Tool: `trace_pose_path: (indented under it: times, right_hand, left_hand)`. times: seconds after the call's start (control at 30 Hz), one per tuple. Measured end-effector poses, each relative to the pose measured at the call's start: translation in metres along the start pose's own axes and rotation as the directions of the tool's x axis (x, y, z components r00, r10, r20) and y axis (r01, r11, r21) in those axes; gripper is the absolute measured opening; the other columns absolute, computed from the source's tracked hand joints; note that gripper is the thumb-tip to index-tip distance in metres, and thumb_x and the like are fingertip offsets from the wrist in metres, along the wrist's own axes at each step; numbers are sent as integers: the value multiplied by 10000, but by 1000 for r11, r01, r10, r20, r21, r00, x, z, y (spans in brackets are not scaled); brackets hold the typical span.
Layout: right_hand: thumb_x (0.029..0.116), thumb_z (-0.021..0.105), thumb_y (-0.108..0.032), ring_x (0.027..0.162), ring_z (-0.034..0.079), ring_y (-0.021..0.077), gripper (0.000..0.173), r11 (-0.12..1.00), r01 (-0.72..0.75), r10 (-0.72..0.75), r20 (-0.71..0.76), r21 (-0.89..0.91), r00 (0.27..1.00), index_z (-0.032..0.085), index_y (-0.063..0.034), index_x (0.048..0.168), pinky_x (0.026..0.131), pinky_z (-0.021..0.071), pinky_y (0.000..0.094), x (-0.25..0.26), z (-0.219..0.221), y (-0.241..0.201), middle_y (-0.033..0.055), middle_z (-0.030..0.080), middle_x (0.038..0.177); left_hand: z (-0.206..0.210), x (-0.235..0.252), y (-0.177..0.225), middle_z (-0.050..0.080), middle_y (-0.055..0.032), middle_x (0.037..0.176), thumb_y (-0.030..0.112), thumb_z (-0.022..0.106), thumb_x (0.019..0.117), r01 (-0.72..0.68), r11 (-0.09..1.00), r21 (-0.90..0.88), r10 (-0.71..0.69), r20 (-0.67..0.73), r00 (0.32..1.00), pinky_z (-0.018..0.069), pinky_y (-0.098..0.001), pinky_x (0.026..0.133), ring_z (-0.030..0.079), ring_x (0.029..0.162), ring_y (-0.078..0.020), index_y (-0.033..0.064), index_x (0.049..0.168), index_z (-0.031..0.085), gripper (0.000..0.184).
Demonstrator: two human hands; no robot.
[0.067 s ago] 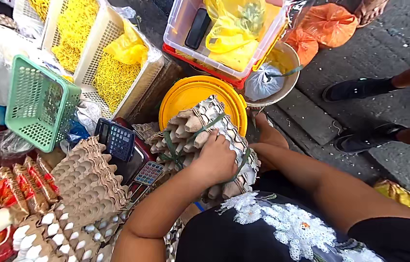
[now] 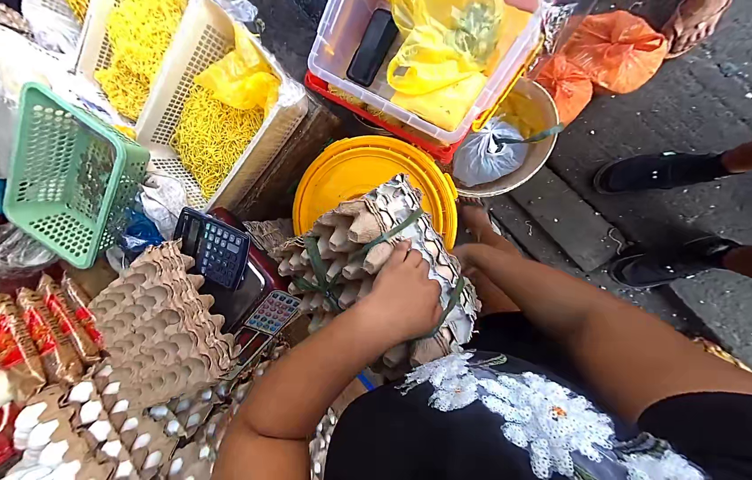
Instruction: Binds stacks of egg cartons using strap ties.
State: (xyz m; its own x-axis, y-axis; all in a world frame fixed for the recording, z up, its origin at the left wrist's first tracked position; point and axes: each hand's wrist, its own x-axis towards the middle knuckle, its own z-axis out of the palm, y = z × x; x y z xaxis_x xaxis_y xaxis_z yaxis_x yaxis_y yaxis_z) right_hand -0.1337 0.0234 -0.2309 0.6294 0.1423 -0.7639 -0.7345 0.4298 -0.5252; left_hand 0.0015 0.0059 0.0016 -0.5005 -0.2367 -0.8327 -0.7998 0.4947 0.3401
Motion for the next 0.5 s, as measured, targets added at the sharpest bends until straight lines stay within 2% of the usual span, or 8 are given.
trace_pose_path:
  times: [0.1, 0.2, 0.23, 0.3, 0.33, 0.37, 0.43, 0.5]
  right_hand:
    - [1027, 448, 46, 868, 587, 135, 191, 997, 32, -30, -25, 75, 999, 530, 40, 1199, 801, 521, 336, 18, -47, -33, 102, 578, 1006]
    - [1061, 473, -41, 1154, 617, 323, 308, 998, -17, 32, -298, 53, 954, 557, 107, 1318, 1026, 474, 502, 27, -87, -77, 269, 615, 1271]
    - [1067, 479, -103, 1114, 629, 295, 306, 997, 70, -54, -319, 40, 946, 584, 75, 1292, 997, 492, 484, 44, -107, -82, 236, 633, 1235]
    - [1066, 525, -232, 830, 637, 137, 272, 976, 177, -139, -265, 127, 954, 661, -12, 1150, 797, 552, 355, 68, -147, -118, 74, 668, 955]
    - [1058, 533, -255, 643, 557, 73, 232, 969, 165, -118, -241, 183, 963, 650, -56, 1033, 642, 515, 278, 70, -156, -146, -16, 584, 760]
    - [1062, 526, -247, 573, 504, 69, 227, 977, 132, -98, -197, 168, 976, 635, -59, 993, 592, 488, 267, 66, -159, -176, -39, 519, 684]
    - [1041, 582, -198, 589, 527, 112, 222, 982, 97, -120, -141, -159, 983, 678, -3, 1001, 626, 514, 309, 61, -148, -236, 20, 551, 699]
    - [998, 660, -226, 680, 590, 185, 247, 834, 67, -145, -100, -548, 984, 717, 13, 966, 712, 521, 424, 47, -112, -290, 95, 649, 782]
  left_hand:
    - [7, -3, 4, 640, -247, 1292, 248, 466, 1043, -1, 1000, -19, 0, -76, 997, 168, -567, 1244, 498, 1367, -402, -30, 1135, 707, 379]
    - [13, -8, 9, 646, -252, 1285, 231, 496, 1037, 12, 1000, -16, -14, -138, 990, 203, -562, 1236, 517, 1350, -406, -34, 1116, 720, 356]
    - [15, -9, 11, 652, -251, 1278, 221, 516, 1030, 12, 1000, -4, -13, -157, 987, 218, -564, 1232, 527, 1338, -408, -31, 1110, 725, 337]
    - [17, -5, 14, 675, -232, 1242, 180, 561, 1004, 17, 999, 33, -10, -203, 979, 246, -559, 1220, 555, 1307, -396, -19, 1077, 737, 276]
    - [18, -2, 15, 687, -217, 1226, 148, 573, 990, 22, 998, 55, -9, -229, 973, 263, -556, 1213, 570, 1292, -384, -12, 1064, 744, 245]
    - [18, 4, 15, 694, -206, 1227, 123, 575, 983, 27, 998, 61, -11, -245, 969, 269, -549, 1214, 575, 1295, -372, -12, 1065, 745, 232]
    - [16, 18, 14, 689, -196, 1259, 58, 540, 992, 43, 999, 29, -34, -248, 968, 246, -525, 1235, 556, 1329, -352, -35, 1091, 731, 235]
    - [10, 31, 12, 697, -184, 1236, 18, 542, 982, 27, 1000, 1, -26, -224, 974, 219, -521, 1246, 562, 1315, -341, -39, 1074, 735, 221]
